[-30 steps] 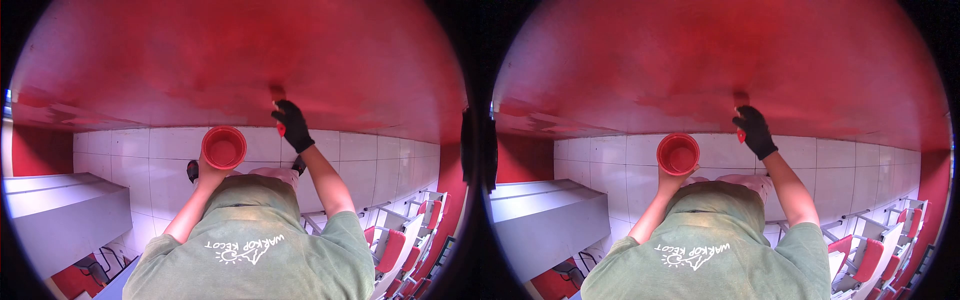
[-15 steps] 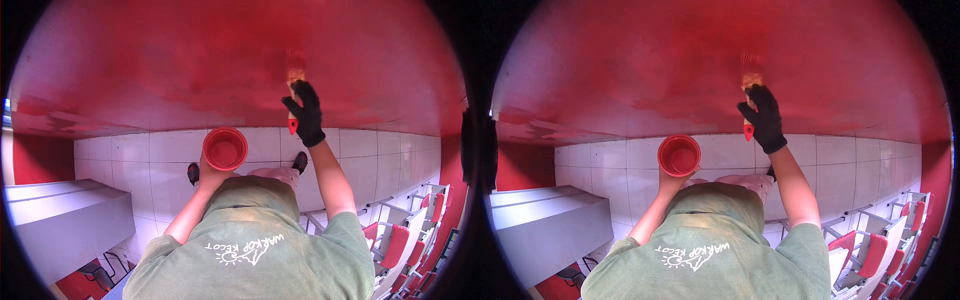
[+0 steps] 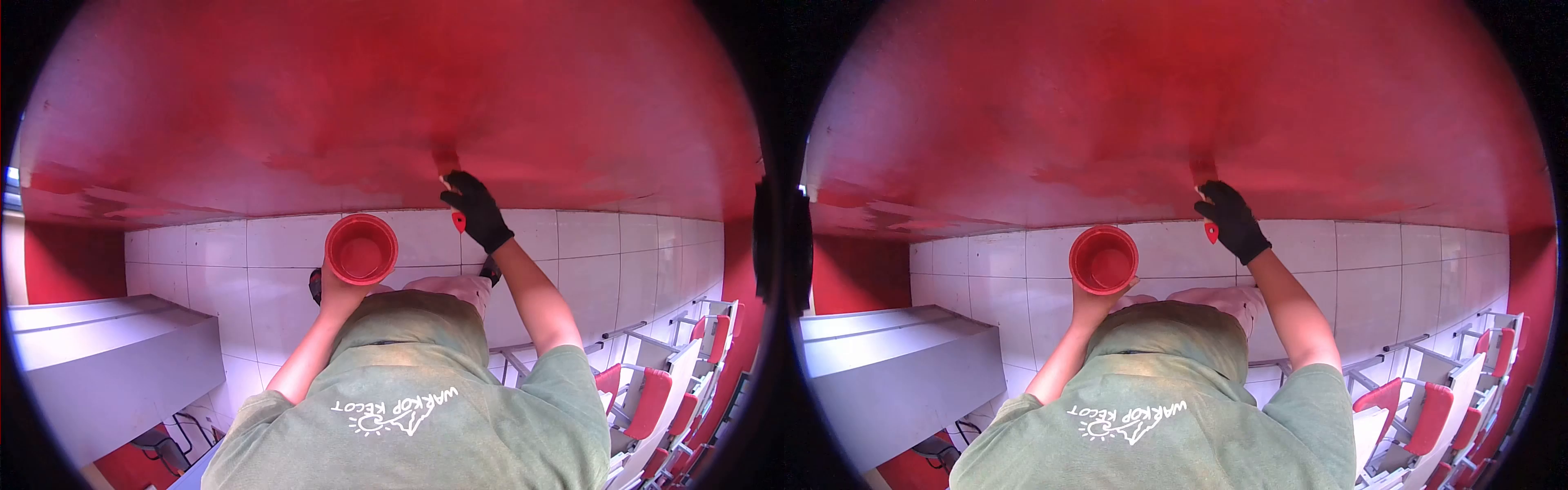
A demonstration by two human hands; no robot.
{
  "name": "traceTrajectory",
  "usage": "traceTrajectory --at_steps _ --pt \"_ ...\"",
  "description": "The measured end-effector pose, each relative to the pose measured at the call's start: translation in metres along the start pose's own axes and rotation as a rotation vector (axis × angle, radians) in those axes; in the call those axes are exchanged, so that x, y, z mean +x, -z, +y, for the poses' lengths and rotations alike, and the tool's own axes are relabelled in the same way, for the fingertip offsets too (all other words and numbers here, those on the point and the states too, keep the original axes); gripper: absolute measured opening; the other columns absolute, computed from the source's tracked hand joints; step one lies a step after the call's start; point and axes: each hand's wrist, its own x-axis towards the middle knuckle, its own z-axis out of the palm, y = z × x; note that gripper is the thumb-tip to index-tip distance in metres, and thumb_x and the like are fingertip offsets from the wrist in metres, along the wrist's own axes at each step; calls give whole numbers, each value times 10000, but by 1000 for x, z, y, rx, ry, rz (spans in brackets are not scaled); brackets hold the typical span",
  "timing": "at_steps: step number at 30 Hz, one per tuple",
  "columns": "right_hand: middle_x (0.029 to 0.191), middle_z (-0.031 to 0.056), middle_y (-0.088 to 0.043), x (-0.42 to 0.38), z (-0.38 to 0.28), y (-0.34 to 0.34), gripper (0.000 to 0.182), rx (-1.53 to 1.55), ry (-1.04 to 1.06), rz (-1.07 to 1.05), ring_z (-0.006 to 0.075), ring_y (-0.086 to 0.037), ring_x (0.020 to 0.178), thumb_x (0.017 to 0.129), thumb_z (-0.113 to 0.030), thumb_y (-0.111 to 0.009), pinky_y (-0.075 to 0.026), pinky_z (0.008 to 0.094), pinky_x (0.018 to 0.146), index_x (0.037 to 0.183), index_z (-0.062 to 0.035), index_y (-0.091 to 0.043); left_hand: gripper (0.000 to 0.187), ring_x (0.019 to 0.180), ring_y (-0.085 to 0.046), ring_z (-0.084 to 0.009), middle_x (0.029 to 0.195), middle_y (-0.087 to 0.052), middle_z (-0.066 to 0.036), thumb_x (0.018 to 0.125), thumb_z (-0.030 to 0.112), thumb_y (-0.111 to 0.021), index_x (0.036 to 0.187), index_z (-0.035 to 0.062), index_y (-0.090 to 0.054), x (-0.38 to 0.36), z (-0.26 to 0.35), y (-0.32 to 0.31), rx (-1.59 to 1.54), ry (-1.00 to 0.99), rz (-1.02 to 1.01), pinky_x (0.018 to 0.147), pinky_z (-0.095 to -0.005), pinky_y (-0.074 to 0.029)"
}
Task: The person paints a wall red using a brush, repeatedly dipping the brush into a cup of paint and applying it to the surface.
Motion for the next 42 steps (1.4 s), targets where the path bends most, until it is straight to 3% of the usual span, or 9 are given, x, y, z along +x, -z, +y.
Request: traceTrajectory --at_steps 9,14,18,21,22,25,29,37,42 --pt "1135 113 -572 50 -76 98 263 -307 312 197 292 -544 1070 701 -65 -675 -465 369 881 958 -109 -640 733 1041 -550 -229 1131 -564 -101 577 178 -862 1182 59 -464 5 0 -5 34 -8 -15 857 -353 -466" --pt "1144 122 -562 50 -78 97 264 -430 418 459 322 -516 1105 721 -97 -685 -444 391 911 980 -96 -632 740 1050 -542 -220 1144 -553 -92 577 160 -861 1190 60 -460 5 0 -6 13 46 -25 863 -350 -466" --pt "1149 162 -544 37 -28 39 311 -126 114 316 353 -497 1106 791 -124 -646 -413 425 937 1077 -22 -580 740 1055 -541 -221 1147 -554 -96 580 170 -861 1191 62 -457 6 2 -6 29 16 -3 863 -350 -463" --pt "1154 160 -538 15 4 3 297 -52 -98 178 343 -487 1119 806 -135 -623 -408 420 943 1085 -43 -577 744 1052 -541 -222 1142 -553 -99 577 173 -862 1189 59 -455 6 3 -6 27 28 10 865 -348 -460" --pt "1151 161 -536 8 12 0 265 -263 162 143 330 -484 1120 818 -140 -605 -408 405 941 1066 -50 -581 744 1052 -541 -222 1142 -553 -99 577 173 -862 1189 59 -455 7 4 -5 28 33 15 865 -348 -460" --pt "1140 157 -540 -8 14 -13 229 -36 -52 100 320 -495 1106 808 -126 -609 -418 391 928 1025 -57 -597 746 1055 -536 -213 1156 -542 -90 577 141 -859 1197 60 -452 5 3 -1 13 9 15 865 -347 -467" --pt "1138 156 -539 -8 5 0 217 -35 4 -5 310 -505 1098 802 -120 -615 -424 379 919 1009 -55 -604 740 1055 -536 -212 1155 -543 -88 581 136 -857 1195 59 -452 1 -6 1 0 24 27 863 -348 -467" --pt "1128 134 -558 46 -62 93 230 -266 250 230 318 -530 1073 732 -68 -658 -448 375 892 959 -100 -645 740 1055 -536 -214 1155 -543 -91 576 134 -860 1190 59 -455 -2 -1 1 -18 23 23 864 -349 -467" --pt "1144 111 -563 51 -93 94 228 -424 408 431 329 -518 1096 714 -78 -669 -443 399 910 937 -123 -662 746 1049 -539 -216 1149 -545 -91 572 141 -863 1191 57 -454 -4 -4 -3 -22 18 51 860 -351 -467"
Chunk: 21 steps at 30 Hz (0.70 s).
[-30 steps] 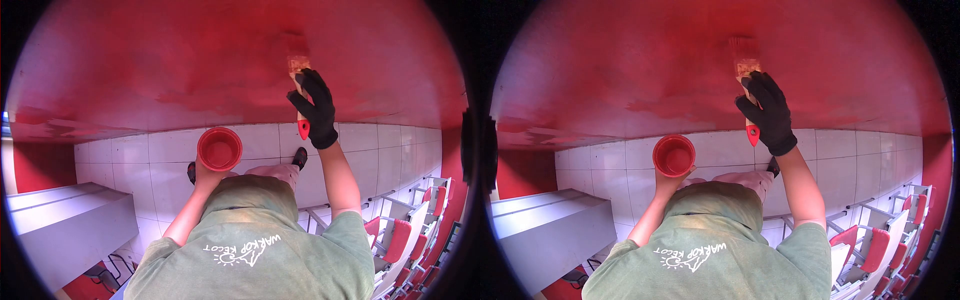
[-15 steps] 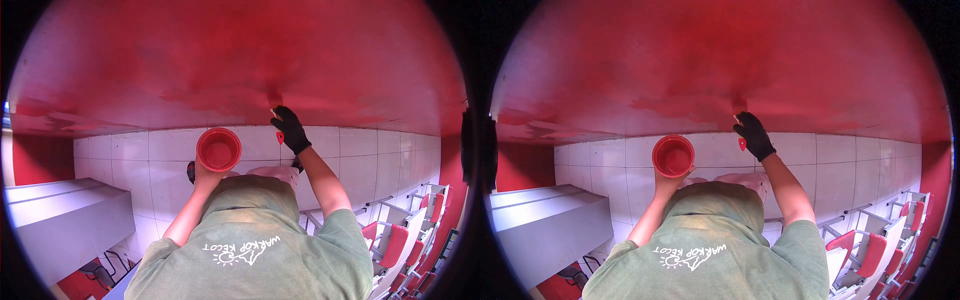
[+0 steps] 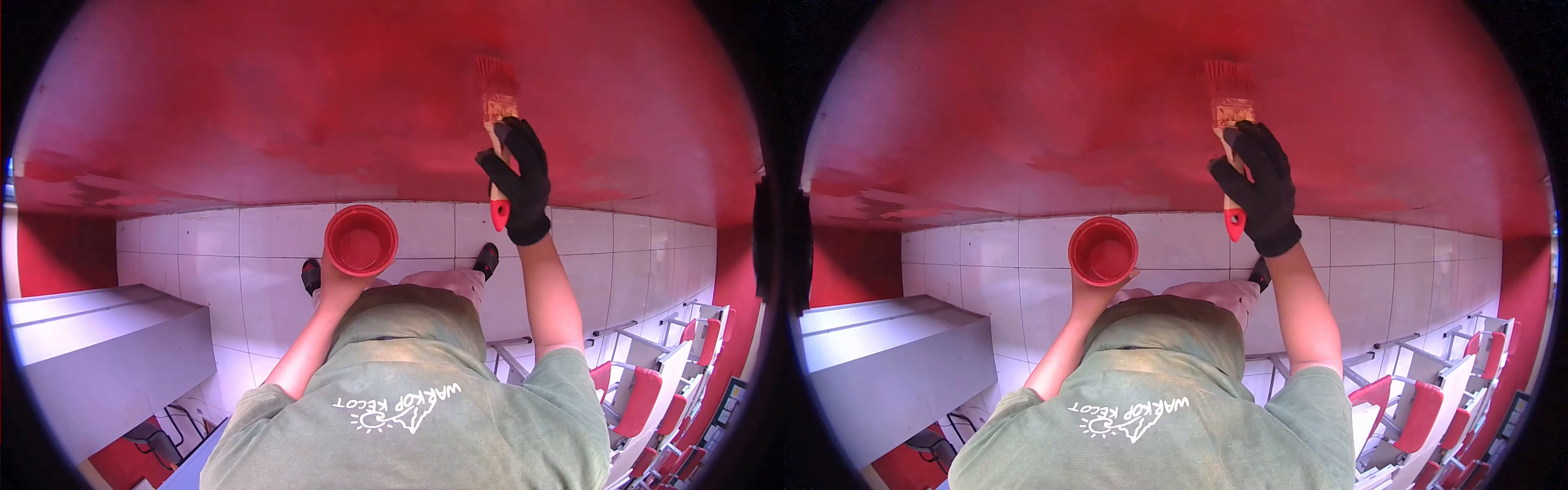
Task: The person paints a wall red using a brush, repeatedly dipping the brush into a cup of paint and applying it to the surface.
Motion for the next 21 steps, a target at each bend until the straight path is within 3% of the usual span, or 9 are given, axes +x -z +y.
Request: traceTrajectory --at_steps 3,6,8,11,14,17,21 --pt "1133 113 -572 -20 3 -34 208 104 -115 36 335 -510 1105 743 -86 -655 -433 415 923 941 -145 -667 754 1049 -550 -233 1141 -563 -107 572 196 -865 1189 55 -454 -2 -6 1 73 -5 -19 856 -351 -469" --pt "1132 137 -568 -57 11 -80 242 215 -192 -64 344 -508 1097 774 -112 -649 -425 419 926 1015 -111 -641 757 1048 -552 -238 1138 -565 -107 570 200 -866 1188 54 -454 -2 -4 3 53 -23 -26 855 -354 -469" --pt "1150 163 -549 -80 8 -98 292 302 -404 -185 345 -497 1098 799 -142 -633 -412 411 934 1072 -45 -594 753 1045 -554 -238 1135 -567 -107 571 200 -865 1186 53 -456 -3 -3 5 49 -22 -12 854 -355 -470" --pt "1146 178 -538 -110 9 -115 335 316 -373 -322 342 -487 1101 808 -170 -623 -404 395 937 1085 7 -558 730 1033 -556 -224 1127 -566 -99 574 163 -861 1178 52 -467 -5 -4 8 36 -22 7 850 -351 -470" --pt "1225 147 -509 -124 4 -119 317 420 -503 -408 320 -463 1166 811 -167 -644 -383 373 976 1107 -73 -584 710 1023 -556 -210 1123 -566 -91 577 125 -857 1172 52 -477 -5 -7 9 41 -26 11 847 -346 -472" --pt "1203 155 -517 -120 1 -111 254 518 -464 -519 315 -481 1146 810 -143 -637 -395 375 963 1059 -99 -616 708 1024 -558 -210 1123 -568 -92 578 126 -857 1171 53 -478 -6 -8 9 58 -33 17 848 -347 -473" --pt "1180 158 -524 -90 2 -95 225 455 -416 -413 312 -498 1124 786 -91 -637 -409 376 942 1011 -97 -638 713 1035 -555 -214 1127 -565 -93 578 132 -857 1175 55 -475 -5 -6 8 20 -20 -2 856 -351 -471"
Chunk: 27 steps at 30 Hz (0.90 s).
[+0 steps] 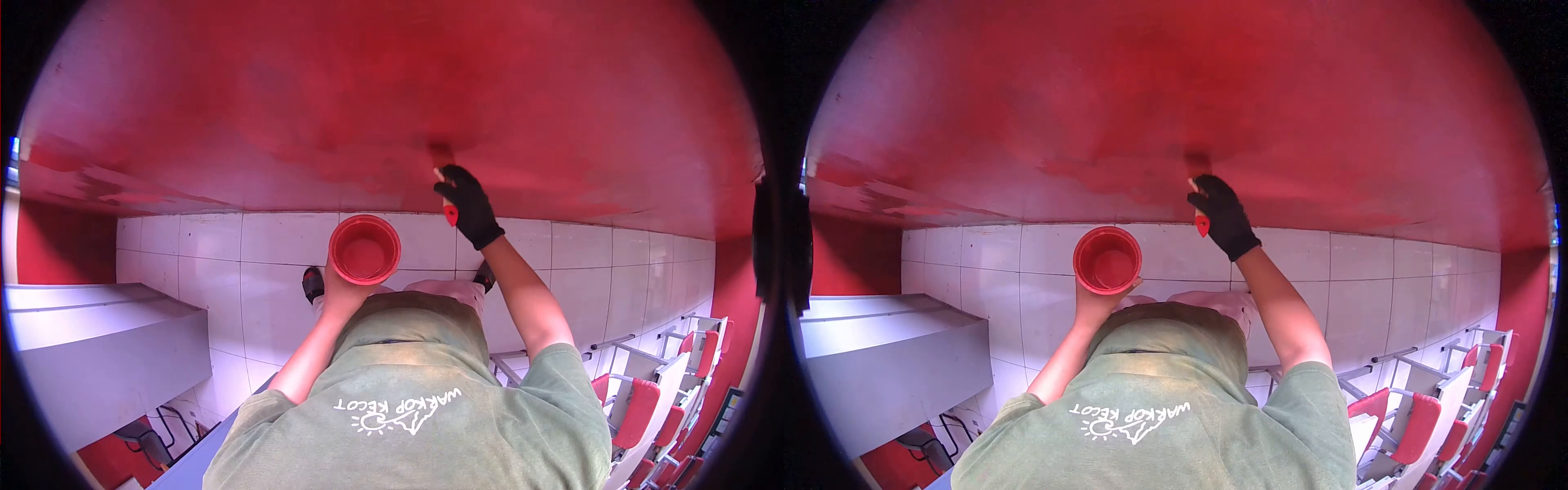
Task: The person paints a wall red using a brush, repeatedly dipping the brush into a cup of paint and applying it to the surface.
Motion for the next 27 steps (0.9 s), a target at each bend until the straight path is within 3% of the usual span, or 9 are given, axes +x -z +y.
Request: traceTrajectory --at_steps 2,6,13,17,22,24,27 --pt "1119 150 -547 18 -24 25 220 -172 200 124 315 -519 1065 774 -84 -627 -431 373 890 994 -81 -619 718 1040 -552 -215 1133 -561 -94 579 134 -857 1179 56 -470 1 2 0 1 -11 8 858 -352 -470" --pt "1135 139 -550 22 -65 56 245 -291 331 290 314 -512 1084 741 -60 -650 -442 387 891 984 -91 -641 731 1056 -542 -217 1148 -550 -96 583 140 -855 1191 58 -458 3 3 -1 -9 0 11 868 -353 -467" --pt "1128 116 -566 24 -46 42 227 -55 205 54 286 -534 1071 774 -14 -613 -449 354 893 985 -91 -643 739 1057 -541 -219 1150 -548 -95 582 144 -856 1196 56 -455 8 6 -1 -39 -39 -9 872 -354 -465" --pt "1113 115 -577 61 -79 97 243 -11 213 189 267 -563 1039 802 32 -554 -454 340 887 1000 -84 -635 741 1062 -537 -216 1155 -545 -93 583 144 -856 1199 55 -452 8 -1 -2 -54 -24 -18 876 -354 -462" --pt "1095 141 -578 92 -162 175 240 -84 321 331 260 -599 970 769 74 -571 -483 317 840 961 -51 -645 736 1066 -535 -216 1155 -544 -94 585 150 -855 1195 56 -454 10 -5 -5 -60 -32 -15 880 -353 -459" --pt "1081 158 -575 99 -174 188 246 -269 590 555 263 -608 948 730 82 -598 -492 315 820 935 -40 -656 747 1065 -535 -219 1157 -543 -94 581 155 -857 1199 58 -449 11 -1 -6 -47 -12 -1 883 -354 -457" --pt "1090 169 -575 96 -152 163 270 -335 673 603 305 -558 1045 698 20 -647 -462 393 880 963 -32 -646 765 1065 -536 -223 1162 -539 -95 578 161 -858 1209 61 -437 12 -4 -9 -43 -16 -15 885 -356 -457"
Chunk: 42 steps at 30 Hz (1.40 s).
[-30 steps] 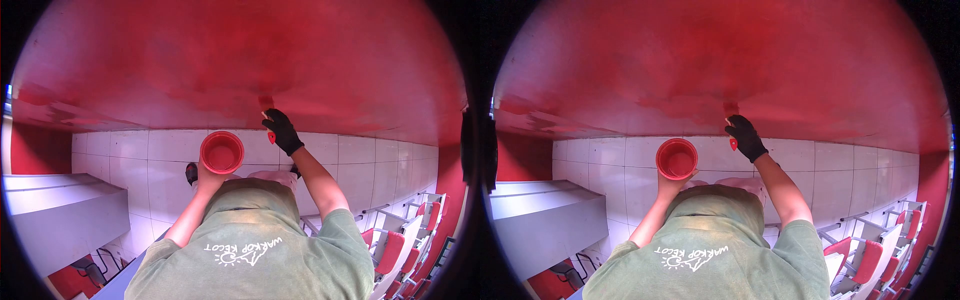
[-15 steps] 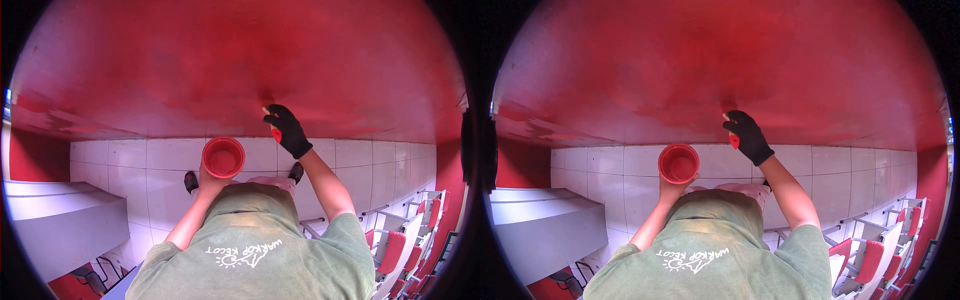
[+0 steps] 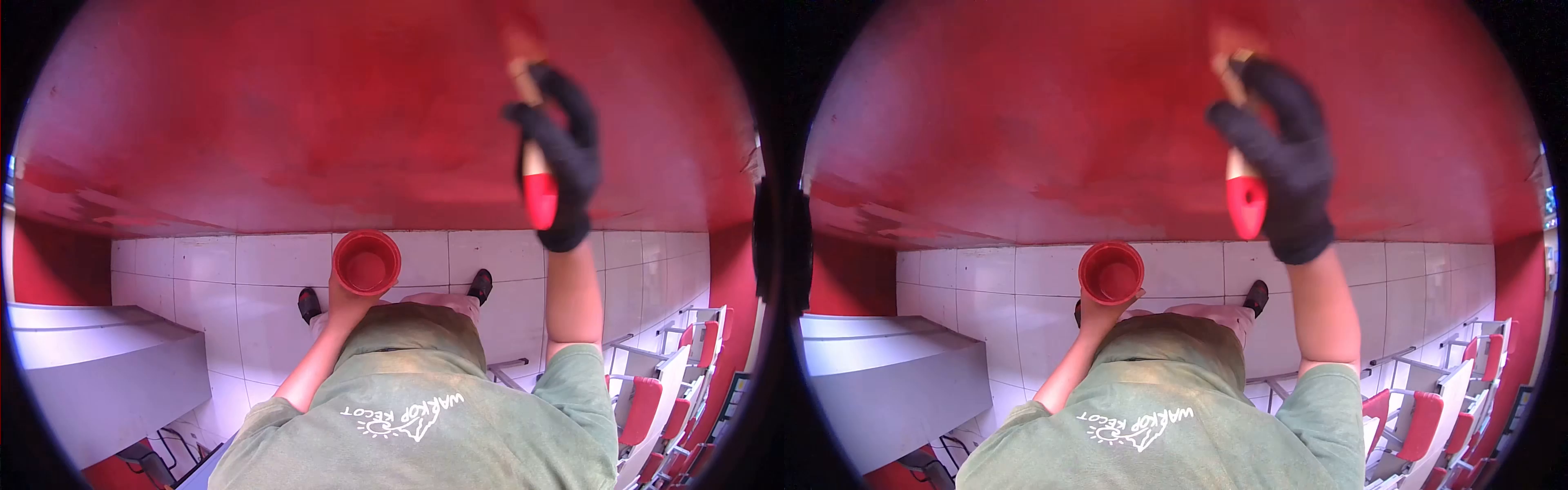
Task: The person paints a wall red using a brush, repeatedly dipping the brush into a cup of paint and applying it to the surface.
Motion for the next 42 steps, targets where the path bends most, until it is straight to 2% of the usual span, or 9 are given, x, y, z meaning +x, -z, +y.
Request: traceTrajectory --at_steps 1,6,9,12,16,22,30,37,42 --pt "1108 161 -572 -38 -15 -33 316 70 -553 -165 335 -522 1079 712 -67 -658 -427 419 915 1027 -71 -632 765 1065 -536 -223 1162 -539 -95 578 161 -858 1209 61 -437 2 0 0 -6 -5 11 885 -356 -457" --pt "1104 141 -559 -168 -13 -76 186 51 -201 -596 346 -514 1047 743 -71 -610 -448 403 868 929 -68 -612 751 1059 -541 -223 1150 -548 -96 576 161 -858 1198 58 -451 2 8 1 -25 -6 15 883 -356 -459" --pt "1099 133 -568 -176 -20 -69 196 164 -262 -671 330 -525 1042 746 -65 -605 -452 400 870 941 -77 -620 719 1040 -550 -214 1127 -562 -92 581 144 -853 1182 53 -468 0 -1 3 11 26 31 875 -351 -461" --pt "1125 127 -563 -148 -11 -58 254 291 -397 -645 281 -525 1077 775 -4 -587 -432 382 912 1015 -76 -629 736 1071 -535 -213 1157 -547 -93 589 159 -854 1200 57 -458 1 -6 6 -27 66 3 893 -340 -449" --pt "1115 152 -576 -42 -5 -21 241 306 -496 -333 298 -551 1045 743 0 -587 -449 357 885 969 -69 -634 724 1070 -535 -213 1154 -547 -90 595 145 -849 1198 57 -459 5 -9 6 -67 70 -32 893 -341 -449" --pt "1051 158 -607 3 -4 1 276 -32 -45 46 341 -570 992 653 -31 -649 -458 383 856 921 -90 -667 748 1068 -540 -213 1157 -551 -94 581 152 -856 1205 55 -456 10 0 -1 -83 31 -8 892 -345 -451" --pt "1175 149 -538 -177 -13 -83 236 54 -421 -535 360 -491 1107 773 -132 -627 -394 462 951 1009 -135 -636 739 1084 -541 -208 1152 -562 -105 593 193 -851 1203 49 -460 6 -14 0 -35 -1 40 898 -340 -449" --pt "1173 175 -530 -275 -22 -79 233 135 -471 -639 356 -485 1120 805 -108 -607 -402 422 955 1036 -120 -629 708 1064 -550 -192 1130 -573 -111 601 186 -843 1183 40 -468 9 -22 -1 -135 31 110 886 -328 -450" --pt "1018 153 -573 -288 -41 -63 126 72 -733 -431 294 -562 962 849 -9 -552 -447 353 850 958 -33 -612 757 1038 -568 -240 1098 -582 -149 565 240 -854 1180 22 -470 12 -22 -3 -147 89 54 887 -342 -450"
